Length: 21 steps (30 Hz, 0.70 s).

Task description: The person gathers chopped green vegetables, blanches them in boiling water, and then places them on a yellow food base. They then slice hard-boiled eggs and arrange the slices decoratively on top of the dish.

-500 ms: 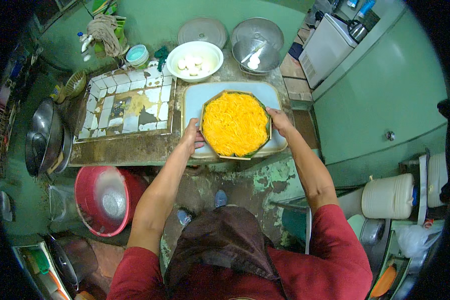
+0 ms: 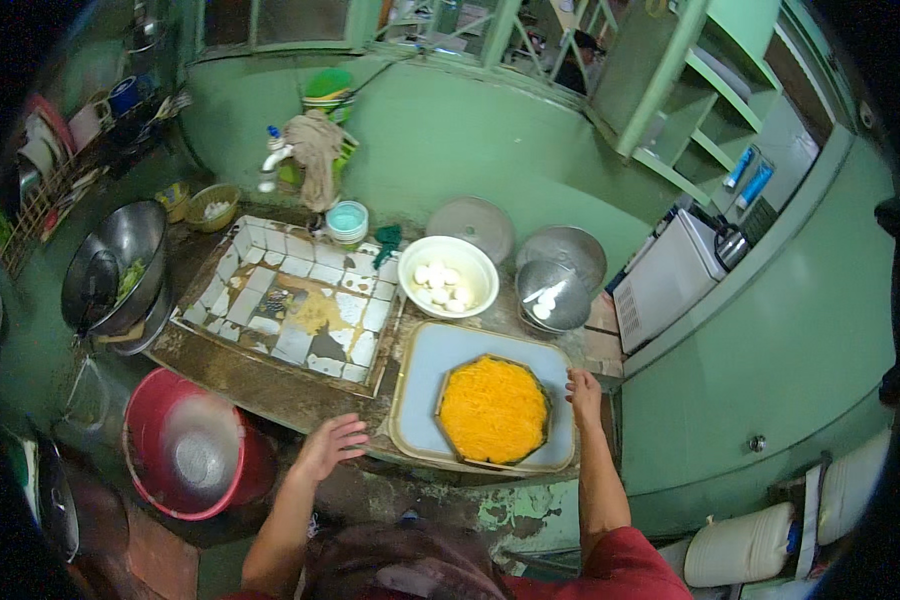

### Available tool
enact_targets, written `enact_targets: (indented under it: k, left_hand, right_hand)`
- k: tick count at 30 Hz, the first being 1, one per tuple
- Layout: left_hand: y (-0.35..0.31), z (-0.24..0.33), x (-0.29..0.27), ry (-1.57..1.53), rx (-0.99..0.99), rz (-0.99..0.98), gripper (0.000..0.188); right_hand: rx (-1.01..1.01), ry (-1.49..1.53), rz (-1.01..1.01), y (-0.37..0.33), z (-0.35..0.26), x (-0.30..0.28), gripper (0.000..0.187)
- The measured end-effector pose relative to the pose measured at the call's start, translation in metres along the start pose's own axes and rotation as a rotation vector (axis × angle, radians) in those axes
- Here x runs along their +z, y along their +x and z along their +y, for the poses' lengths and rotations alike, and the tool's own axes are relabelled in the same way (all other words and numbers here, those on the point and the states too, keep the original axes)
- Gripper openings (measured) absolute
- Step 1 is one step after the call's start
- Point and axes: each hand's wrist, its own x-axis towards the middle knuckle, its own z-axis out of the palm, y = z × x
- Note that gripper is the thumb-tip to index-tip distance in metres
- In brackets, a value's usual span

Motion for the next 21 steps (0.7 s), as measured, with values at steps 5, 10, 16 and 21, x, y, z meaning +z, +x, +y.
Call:
enact_targets:
  k: [5,10,16,21]
  left_hand:
    - [-0.058,0.045,-0.111,-0.134,0.101,0.258,0.057]
    - [-0.096,0.132,-0.211,-0.251,0.333,0.222,0.061]
    - [-0.148,0.253,-0.303,-0.649,0.6,0.013,0.071]
    - [-0.167,0.291,-0.341,-0.92,0.71,-0.172,0.07]
  right_hand:
    - [-0.02,0.147,-0.139,-0.058,-0.079,0.086,0.031]
    - [-0.055,0.18,-0.474,-0.133,-0.133,0.241,0.029]
    - [-0.133,0.087,-0.812,-0.205,-0.198,0.394,0.03]
    - [-0.235,0.046,-0.998,-0.229,-0.279,0.466,0.028]
